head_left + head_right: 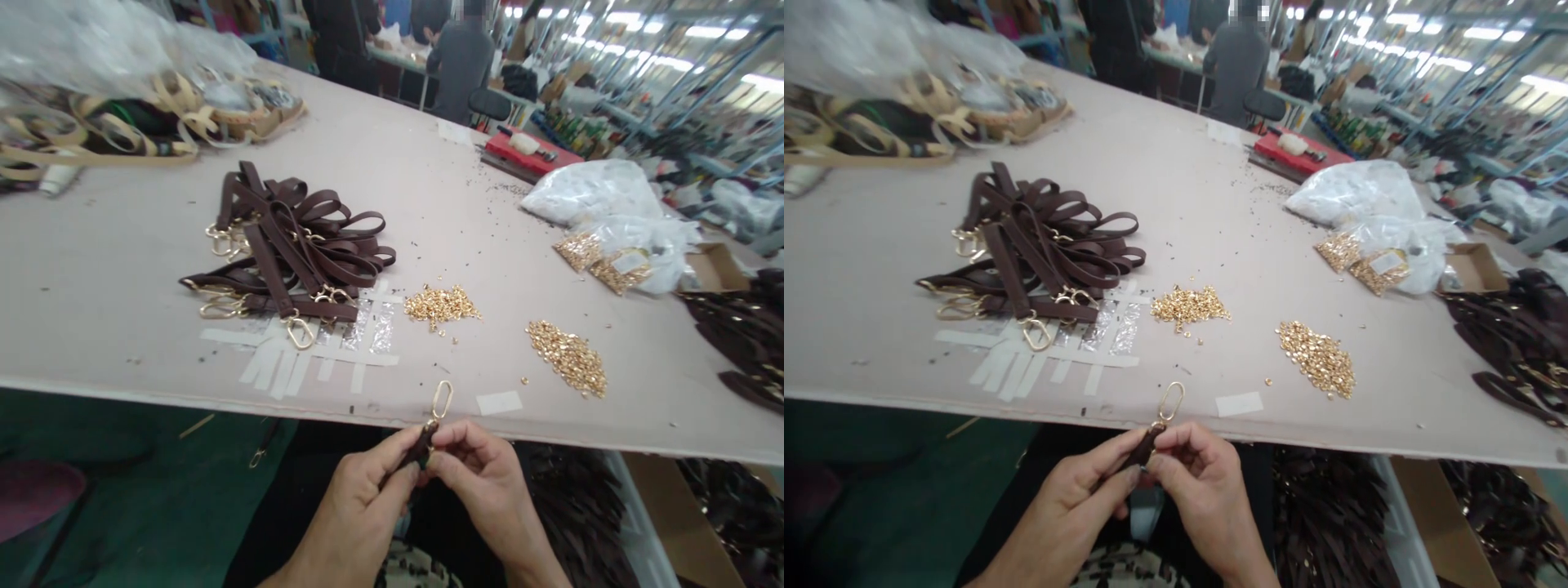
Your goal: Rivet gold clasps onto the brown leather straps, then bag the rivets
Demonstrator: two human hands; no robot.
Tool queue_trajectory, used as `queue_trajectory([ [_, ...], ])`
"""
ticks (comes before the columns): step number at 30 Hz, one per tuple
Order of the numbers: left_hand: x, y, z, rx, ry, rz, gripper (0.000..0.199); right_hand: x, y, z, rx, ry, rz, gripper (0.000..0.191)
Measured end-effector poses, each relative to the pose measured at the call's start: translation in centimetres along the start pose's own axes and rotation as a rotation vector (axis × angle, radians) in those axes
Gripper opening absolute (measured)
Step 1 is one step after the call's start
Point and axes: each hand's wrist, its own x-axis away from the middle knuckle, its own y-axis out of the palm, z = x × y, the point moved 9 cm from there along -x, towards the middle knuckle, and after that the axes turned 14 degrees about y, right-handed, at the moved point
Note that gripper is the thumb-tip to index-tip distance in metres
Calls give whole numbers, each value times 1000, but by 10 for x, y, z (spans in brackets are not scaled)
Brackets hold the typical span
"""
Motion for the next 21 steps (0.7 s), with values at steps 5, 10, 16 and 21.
queue_trajectory([
  [5,-2,3,11,-63,67,-57,39,-1,-3,4,26,13,2,12],
  [10,2,2,22,-163,246,-133,40,1,0,6,-14,14,2,19],
  [16,3,3,21,-138,352,-136,45,4,2,3,8,-66,59,22],
  [21,-2,-8,11,-39,185,2,40,15,-46,-49,575,-303,338,6],
])
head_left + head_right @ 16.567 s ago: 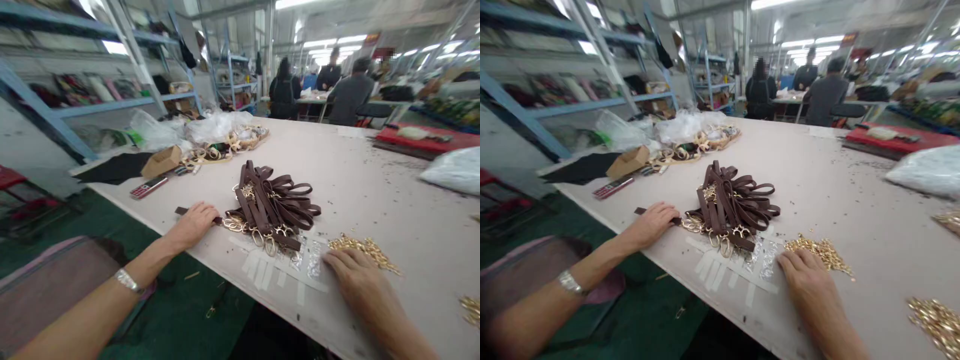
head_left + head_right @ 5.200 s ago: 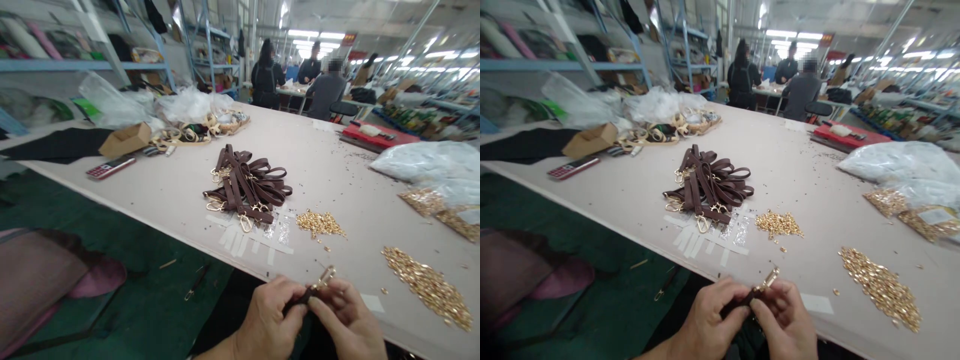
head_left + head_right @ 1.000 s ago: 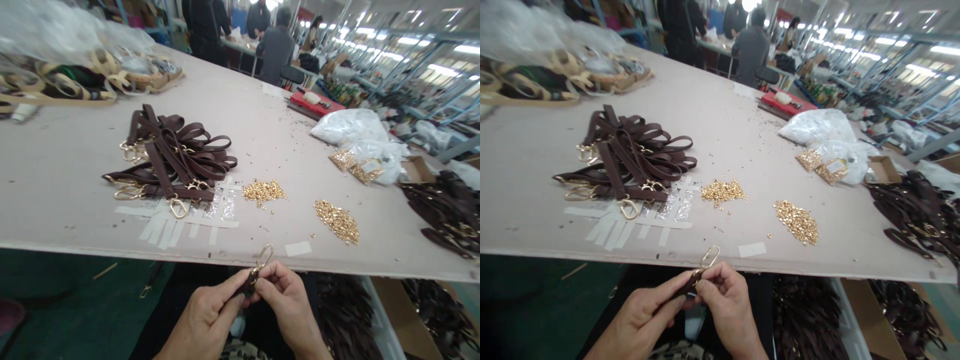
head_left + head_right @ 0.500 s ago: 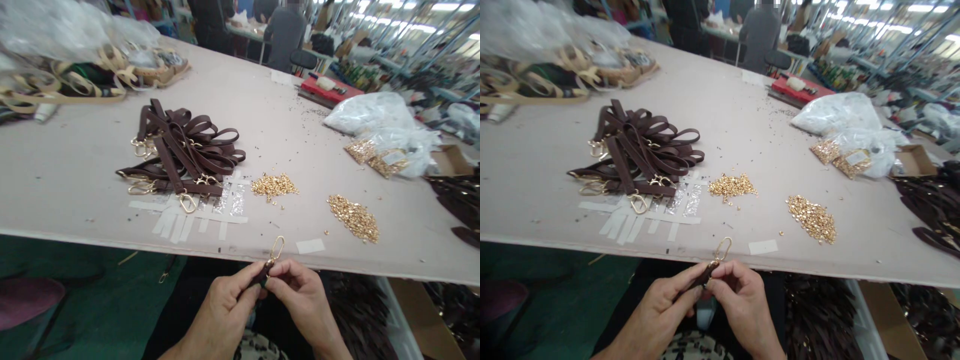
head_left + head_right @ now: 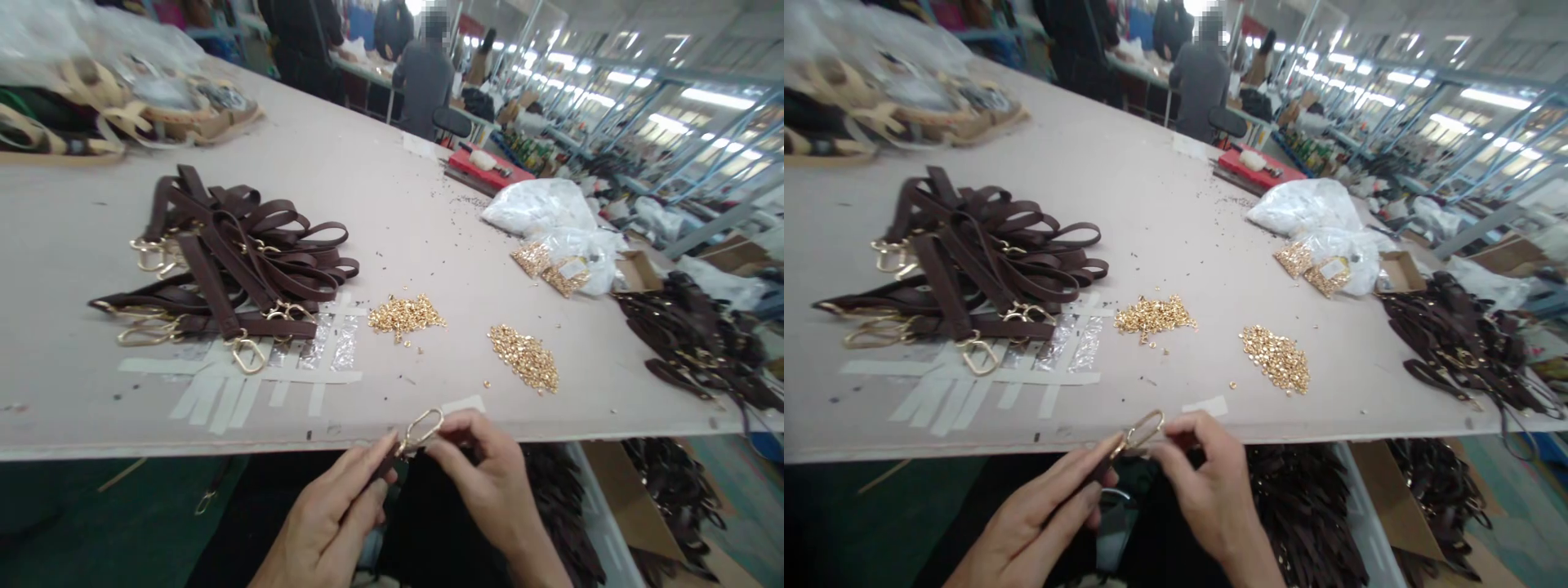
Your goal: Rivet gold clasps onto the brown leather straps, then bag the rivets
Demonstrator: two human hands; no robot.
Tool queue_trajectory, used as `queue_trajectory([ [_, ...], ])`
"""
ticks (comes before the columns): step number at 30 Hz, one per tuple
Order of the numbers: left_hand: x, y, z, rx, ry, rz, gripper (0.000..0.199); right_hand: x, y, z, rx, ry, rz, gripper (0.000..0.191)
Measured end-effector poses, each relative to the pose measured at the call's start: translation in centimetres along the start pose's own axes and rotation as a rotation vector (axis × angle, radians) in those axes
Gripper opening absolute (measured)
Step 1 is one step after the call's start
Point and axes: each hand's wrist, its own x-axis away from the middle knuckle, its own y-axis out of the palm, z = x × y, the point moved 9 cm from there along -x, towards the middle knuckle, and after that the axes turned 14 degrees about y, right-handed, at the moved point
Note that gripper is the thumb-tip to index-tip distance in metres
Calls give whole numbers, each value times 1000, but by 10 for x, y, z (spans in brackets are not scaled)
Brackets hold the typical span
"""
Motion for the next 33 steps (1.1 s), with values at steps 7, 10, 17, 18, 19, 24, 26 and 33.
queue_trajectory([
  [7,3,-5,-29,243,-261,128,47,-50,-81,23,504,-69,309,16],
  [10,3,-2,-39,393,-302,197,45,-66,-84,33,490,17,269,15],
  [17,-4,1,-23,412,-292,125,31,-77,-93,28,616,32,234,17],
  [18,-6,0,-18,407,-274,127,28,-74,-92,26,619,17,247,17],
  [19,-8,0,-15,401,-261,130,26,-70,-88,23,589,0,253,16],
  [24,-12,-5,-9,317,-209,177,24,-24,-23,1,116,-125,98,8],
  [26,-13,-6,-6,296,-183,180,25,-4,10,-11,-38,-201,2,2],
  [33,-11,-11,5,260,-120,204,24,18,48,-34,-89,-339,-49,14],
])
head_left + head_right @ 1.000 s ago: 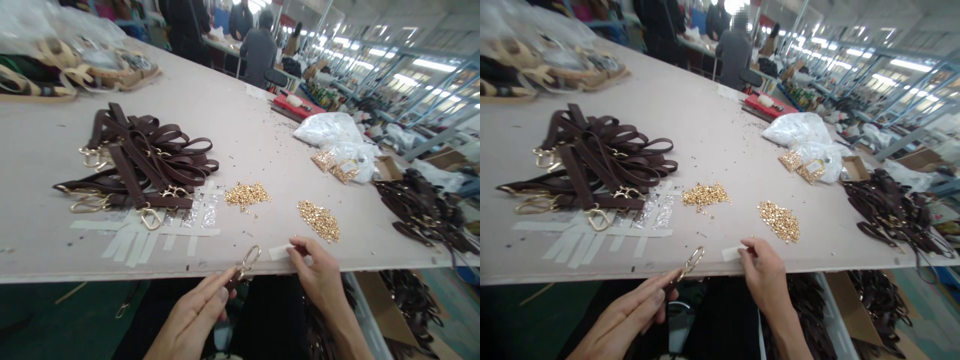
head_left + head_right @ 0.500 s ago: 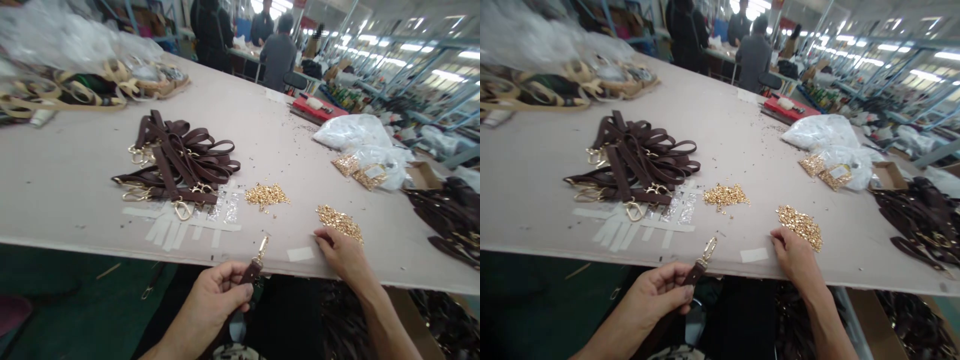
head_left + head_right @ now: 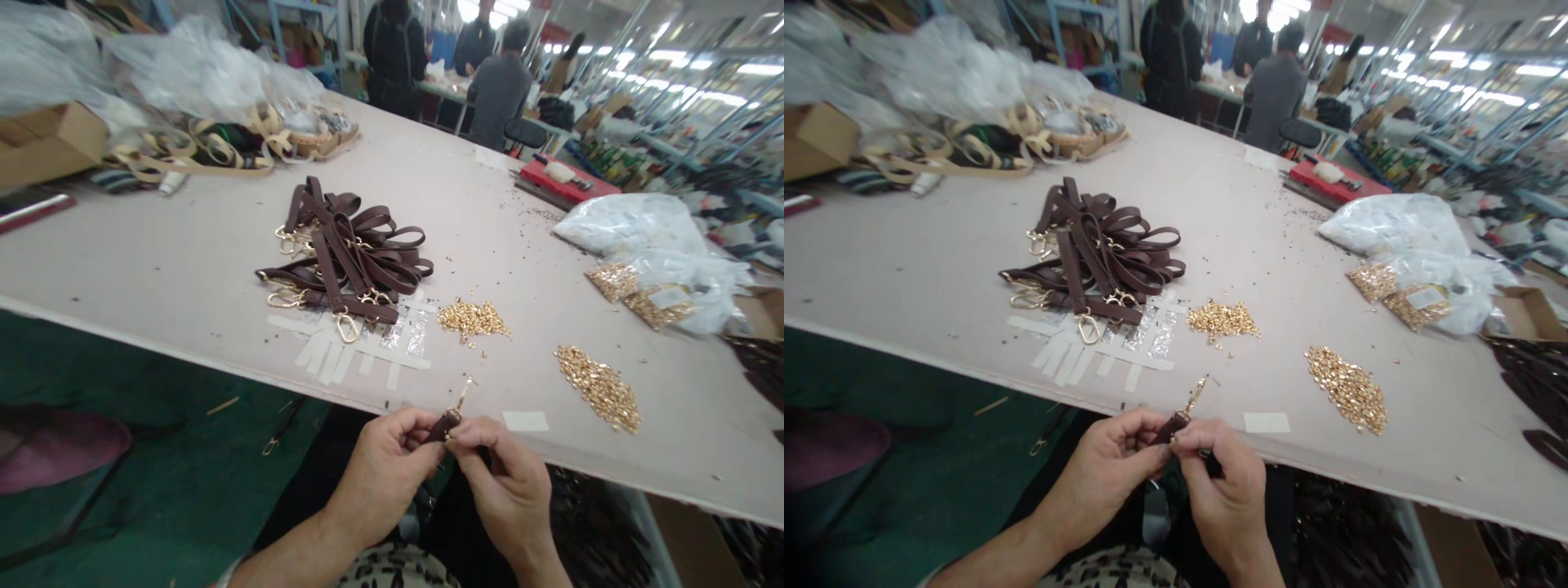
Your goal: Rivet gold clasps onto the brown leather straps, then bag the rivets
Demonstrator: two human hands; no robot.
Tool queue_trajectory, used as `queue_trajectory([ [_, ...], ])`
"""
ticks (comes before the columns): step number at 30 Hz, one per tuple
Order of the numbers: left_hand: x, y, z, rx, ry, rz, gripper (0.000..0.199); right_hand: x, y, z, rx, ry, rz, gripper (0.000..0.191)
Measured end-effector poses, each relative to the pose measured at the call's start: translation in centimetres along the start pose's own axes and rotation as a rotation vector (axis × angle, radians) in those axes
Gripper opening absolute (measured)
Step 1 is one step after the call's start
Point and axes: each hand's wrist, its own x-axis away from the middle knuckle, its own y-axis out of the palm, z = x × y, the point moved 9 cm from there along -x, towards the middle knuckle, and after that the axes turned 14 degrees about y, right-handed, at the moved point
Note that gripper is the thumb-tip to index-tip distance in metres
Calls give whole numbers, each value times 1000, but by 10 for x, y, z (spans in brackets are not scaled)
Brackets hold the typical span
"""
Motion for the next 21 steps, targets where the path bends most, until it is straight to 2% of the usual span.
queue_trajectory([
  [5,3,-3,12,-169,171,-27,15,6,-3,-14,102,-59,71,16],
  [10,8,-7,26,-343,306,-26,16,10,-1,-9,6,27,152,13],
  [14,12,-5,32,-369,370,-39,21,9,-2,10,-232,183,181,14],
  [17,13,2,33,-423,436,-55,20,6,-3,29,-256,283,125,24],
  [19,12,11,36,-471,504,-101,24,5,-8,44,-248,332,112,30],
  [21,11,20,42,-537,580,-196,24,8,-21,61,-264,385,150,35],
])
